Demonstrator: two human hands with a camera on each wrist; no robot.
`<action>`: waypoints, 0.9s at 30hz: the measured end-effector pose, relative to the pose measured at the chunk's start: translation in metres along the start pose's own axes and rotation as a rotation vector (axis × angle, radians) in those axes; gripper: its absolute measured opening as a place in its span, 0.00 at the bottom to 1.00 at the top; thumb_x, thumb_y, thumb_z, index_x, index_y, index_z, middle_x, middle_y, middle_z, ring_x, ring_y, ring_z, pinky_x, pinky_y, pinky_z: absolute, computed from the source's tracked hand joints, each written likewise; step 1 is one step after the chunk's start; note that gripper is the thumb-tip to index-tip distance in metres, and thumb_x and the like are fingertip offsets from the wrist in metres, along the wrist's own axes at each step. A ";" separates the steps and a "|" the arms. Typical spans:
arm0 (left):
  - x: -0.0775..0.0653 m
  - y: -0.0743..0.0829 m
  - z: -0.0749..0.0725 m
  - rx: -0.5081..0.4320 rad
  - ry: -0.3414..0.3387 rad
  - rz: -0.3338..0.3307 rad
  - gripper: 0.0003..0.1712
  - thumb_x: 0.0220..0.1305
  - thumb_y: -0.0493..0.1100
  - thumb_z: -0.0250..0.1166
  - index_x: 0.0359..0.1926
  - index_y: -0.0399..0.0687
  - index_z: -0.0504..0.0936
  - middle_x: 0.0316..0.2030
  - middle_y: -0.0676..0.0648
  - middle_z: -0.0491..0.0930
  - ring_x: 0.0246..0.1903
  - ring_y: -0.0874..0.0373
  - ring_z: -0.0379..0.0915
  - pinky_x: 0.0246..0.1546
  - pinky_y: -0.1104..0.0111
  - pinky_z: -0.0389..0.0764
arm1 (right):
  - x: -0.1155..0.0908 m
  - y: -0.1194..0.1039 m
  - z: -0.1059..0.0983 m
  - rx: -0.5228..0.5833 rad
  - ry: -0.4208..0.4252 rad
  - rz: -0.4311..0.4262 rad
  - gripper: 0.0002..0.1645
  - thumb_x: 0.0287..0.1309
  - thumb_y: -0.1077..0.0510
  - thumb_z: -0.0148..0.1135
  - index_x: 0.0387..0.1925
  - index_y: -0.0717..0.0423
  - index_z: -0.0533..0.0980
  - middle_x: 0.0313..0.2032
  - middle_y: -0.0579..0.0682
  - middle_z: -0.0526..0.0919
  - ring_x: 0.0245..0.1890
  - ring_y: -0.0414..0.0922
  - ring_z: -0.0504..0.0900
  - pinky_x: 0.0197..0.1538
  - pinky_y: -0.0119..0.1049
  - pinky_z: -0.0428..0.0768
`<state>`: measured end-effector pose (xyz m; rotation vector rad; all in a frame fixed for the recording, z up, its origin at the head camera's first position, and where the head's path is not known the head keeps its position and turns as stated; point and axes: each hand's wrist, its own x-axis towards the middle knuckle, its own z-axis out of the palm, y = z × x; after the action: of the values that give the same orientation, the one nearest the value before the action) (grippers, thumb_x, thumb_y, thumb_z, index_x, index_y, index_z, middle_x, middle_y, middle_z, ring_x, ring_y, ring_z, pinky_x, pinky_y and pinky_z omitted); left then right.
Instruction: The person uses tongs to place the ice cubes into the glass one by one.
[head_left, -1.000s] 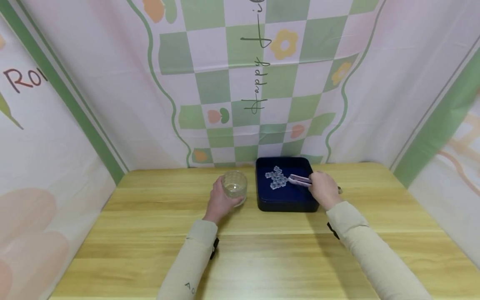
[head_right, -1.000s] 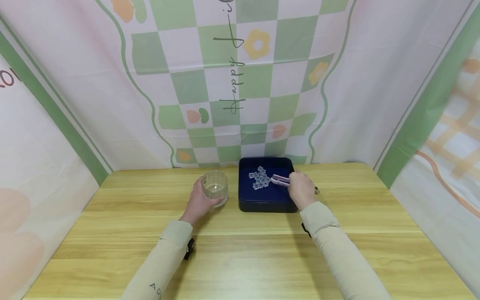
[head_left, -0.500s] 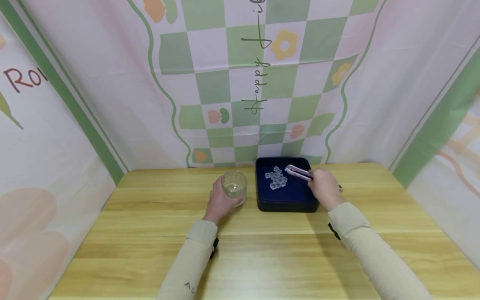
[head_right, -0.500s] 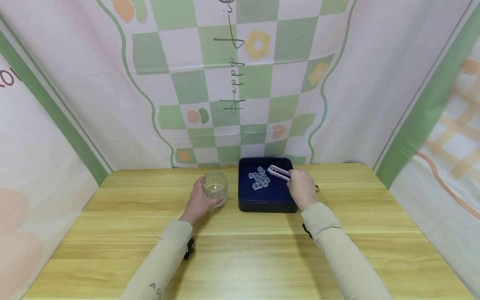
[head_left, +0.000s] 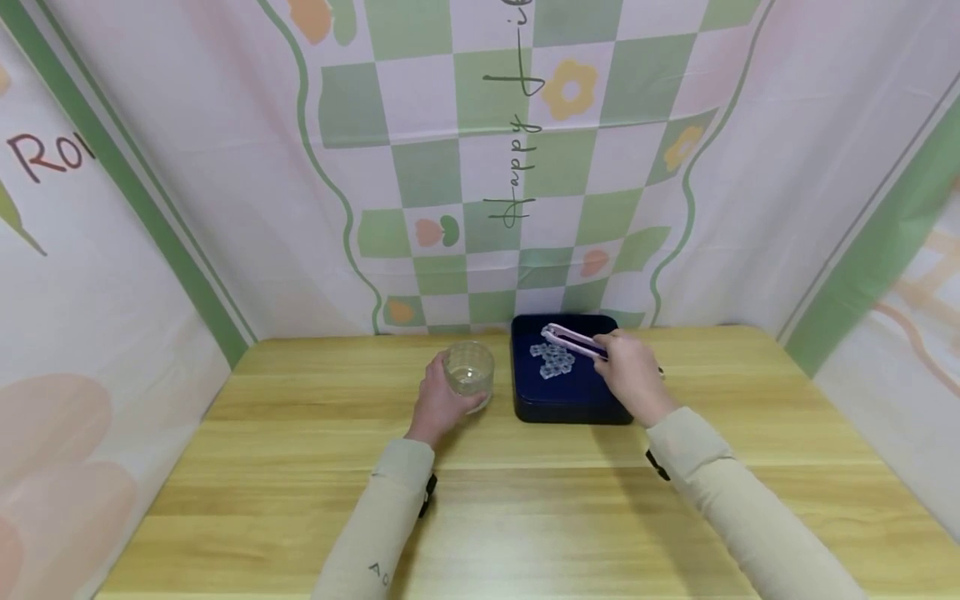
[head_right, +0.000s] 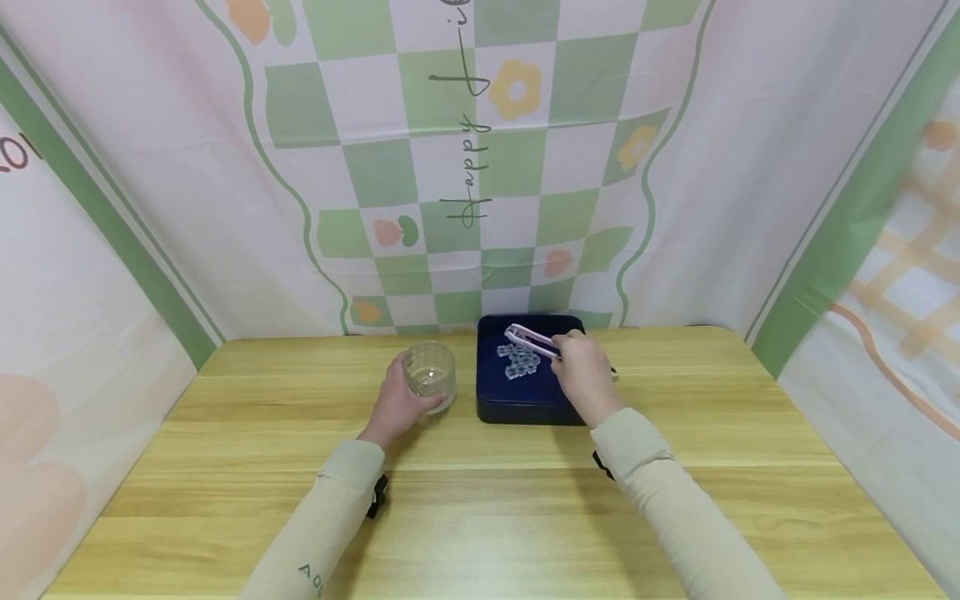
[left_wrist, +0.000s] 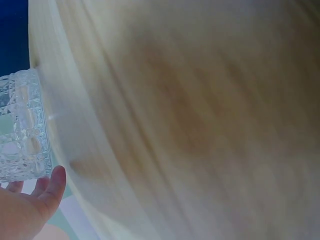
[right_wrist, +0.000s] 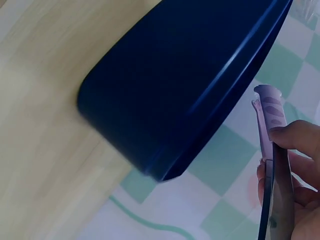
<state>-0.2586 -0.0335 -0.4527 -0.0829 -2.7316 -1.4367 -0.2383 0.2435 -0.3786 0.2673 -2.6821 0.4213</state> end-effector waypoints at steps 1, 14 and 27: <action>0.000 0.000 0.000 0.001 0.000 0.000 0.56 0.44 0.50 0.77 0.70 0.45 0.55 0.64 0.39 0.65 0.64 0.39 0.63 0.61 0.43 0.71 | 0.000 -0.002 0.000 0.007 0.004 -0.008 0.17 0.50 0.68 0.64 0.44 0.71 0.79 0.38 0.65 0.82 0.36 0.60 0.82 0.39 0.53 0.80; 0.003 -0.004 0.003 -0.012 0.014 0.007 0.56 0.42 0.50 0.78 0.69 0.45 0.56 0.63 0.39 0.66 0.63 0.40 0.63 0.62 0.44 0.70 | -0.003 -0.046 0.000 0.091 0.004 -0.099 0.18 0.50 0.65 0.67 0.46 0.65 0.80 0.41 0.61 0.83 0.39 0.55 0.82 0.40 0.48 0.83; 0.003 -0.004 0.002 -0.002 0.013 0.026 0.56 0.41 0.49 0.78 0.69 0.43 0.57 0.63 0.39 0.67 0.62 0.39 0.64 0.63 0.44 0.69 | -0.010 -0.061 0.011 0.127 -0.001 -0.196 0.18 0.47 0.66 0.70 0.44 0.63 0.82 0.41 0.58 0.84 0.44 0.54 0.83 0.46 0.48 0.83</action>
<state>-0.2615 -0.0342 -0.4566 -0.1085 -2.7090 -1.4280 -0.2188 0.1843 -0.3769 0.5617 -2.6020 0.5306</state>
